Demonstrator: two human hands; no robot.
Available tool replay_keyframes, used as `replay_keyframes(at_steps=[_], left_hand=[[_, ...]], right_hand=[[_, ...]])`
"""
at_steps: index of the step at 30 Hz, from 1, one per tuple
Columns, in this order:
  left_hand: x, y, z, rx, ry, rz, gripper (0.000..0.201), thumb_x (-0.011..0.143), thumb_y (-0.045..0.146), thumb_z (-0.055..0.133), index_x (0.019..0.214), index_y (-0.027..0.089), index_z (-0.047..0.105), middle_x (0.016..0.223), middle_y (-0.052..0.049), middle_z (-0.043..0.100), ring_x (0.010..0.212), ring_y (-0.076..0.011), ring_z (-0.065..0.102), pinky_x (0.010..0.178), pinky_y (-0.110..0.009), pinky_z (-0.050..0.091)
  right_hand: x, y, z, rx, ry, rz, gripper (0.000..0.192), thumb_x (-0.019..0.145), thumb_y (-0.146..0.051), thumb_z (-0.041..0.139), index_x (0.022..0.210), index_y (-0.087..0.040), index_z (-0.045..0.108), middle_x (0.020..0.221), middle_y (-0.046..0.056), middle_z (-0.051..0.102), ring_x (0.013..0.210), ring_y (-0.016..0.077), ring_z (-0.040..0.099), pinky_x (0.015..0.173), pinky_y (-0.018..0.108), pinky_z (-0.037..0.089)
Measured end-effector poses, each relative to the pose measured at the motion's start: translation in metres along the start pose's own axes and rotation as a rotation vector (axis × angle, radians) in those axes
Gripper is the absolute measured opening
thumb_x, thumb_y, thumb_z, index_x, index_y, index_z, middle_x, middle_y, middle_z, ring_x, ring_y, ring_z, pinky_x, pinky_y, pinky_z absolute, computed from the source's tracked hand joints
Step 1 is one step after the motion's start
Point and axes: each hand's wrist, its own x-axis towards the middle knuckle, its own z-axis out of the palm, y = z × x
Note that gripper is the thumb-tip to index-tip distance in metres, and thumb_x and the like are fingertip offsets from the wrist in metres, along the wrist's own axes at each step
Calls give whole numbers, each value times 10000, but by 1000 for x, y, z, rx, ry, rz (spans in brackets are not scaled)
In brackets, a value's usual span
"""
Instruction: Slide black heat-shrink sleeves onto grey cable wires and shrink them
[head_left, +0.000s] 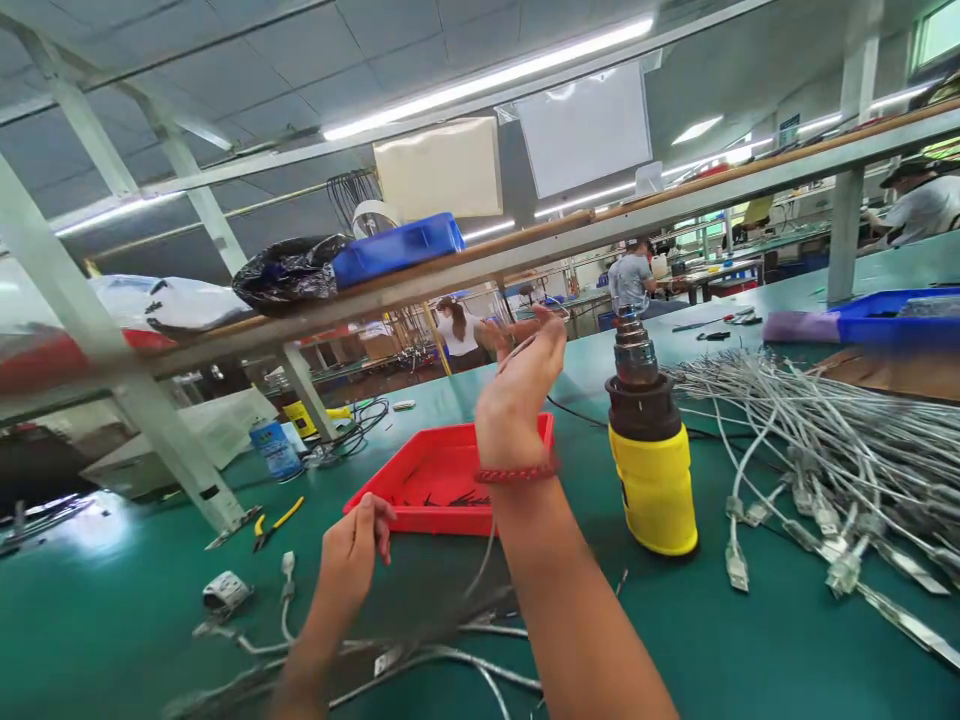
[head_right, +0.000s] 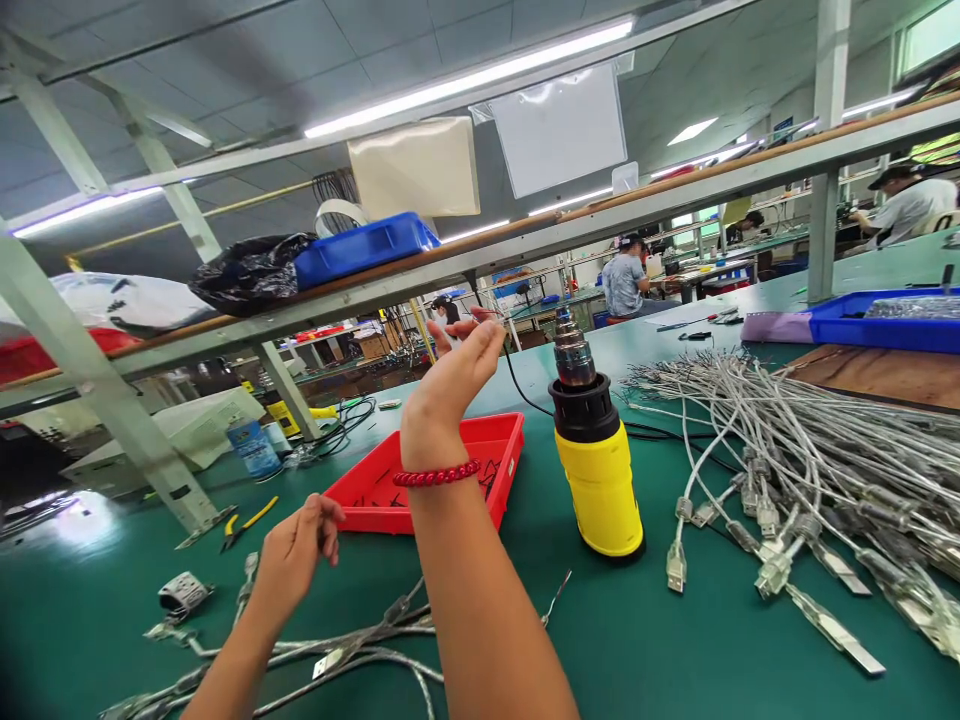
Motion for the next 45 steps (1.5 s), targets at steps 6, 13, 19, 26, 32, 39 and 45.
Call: replay_keyframes(at_steps=[6,13,19,26,32,39,45], left_hand=[[0,1,0,14,-10,-2,472,874,609,292,706,208,476,414,31,470,383,-164,519,437,-280,413],[0,-5,1,0,-55,-46,534,857,667,307,687,200,502,425,23,477,402,-164,522,468,-283,436],[0,-13,2,9,-100,-51,539,871,653,305,710,192,532,436,19,489,425,-164,536,490,-274,442],[0,-10,3,45,-102,-38,553,866,662,313,685,193,542,434,8,509,420,-166,540,459,-268,427],[1,-9,4,28,-119,-50,567,858,682,299,695,192,533,436,11,508,411,-171,547,478,-279,444],[0,-6,3,59,-125,-50,582,840,707,289,705,194,529,432,4,507,418,-182,544,456,-284,417],[0,-4,3,43,-129,-88,589,827,724,289,709,196,522,437,2,506,429,-184,543,480,-290,427]], right_hand=[[10,-12,-2,66,50,31,192,930,-344,397,866,-222,530,751,-38,427,642,68,488,734,264,598],[18,-17,-4,64,95,92,204,938,-339,372,907,-228,542,727,-46,426,616,70,487,715,249,591],[6,-14,-2,66,64,91,205,943,-356,365,915,-232,526,765,-27,427,681,82,493,708,263,606],[9,-13,-3,24,76,82,223,938,-361,343,901,-237,525,773,-22,426,694,94,503,688,278,609],[13,-13,-3,45,92,99,207,938,-335,348,888,-234,522,782,-22,422,685,88,489,659,264,604],[8,-13,0,30,68,100,225,950,-344,341,891,-234,529,765,-25,424,688,92,483,660,269,606],[8,-15,-1,101,72,134,268,944,-291,345,723,-199,465,730,-24,424,675,87,472,595,249,589]])
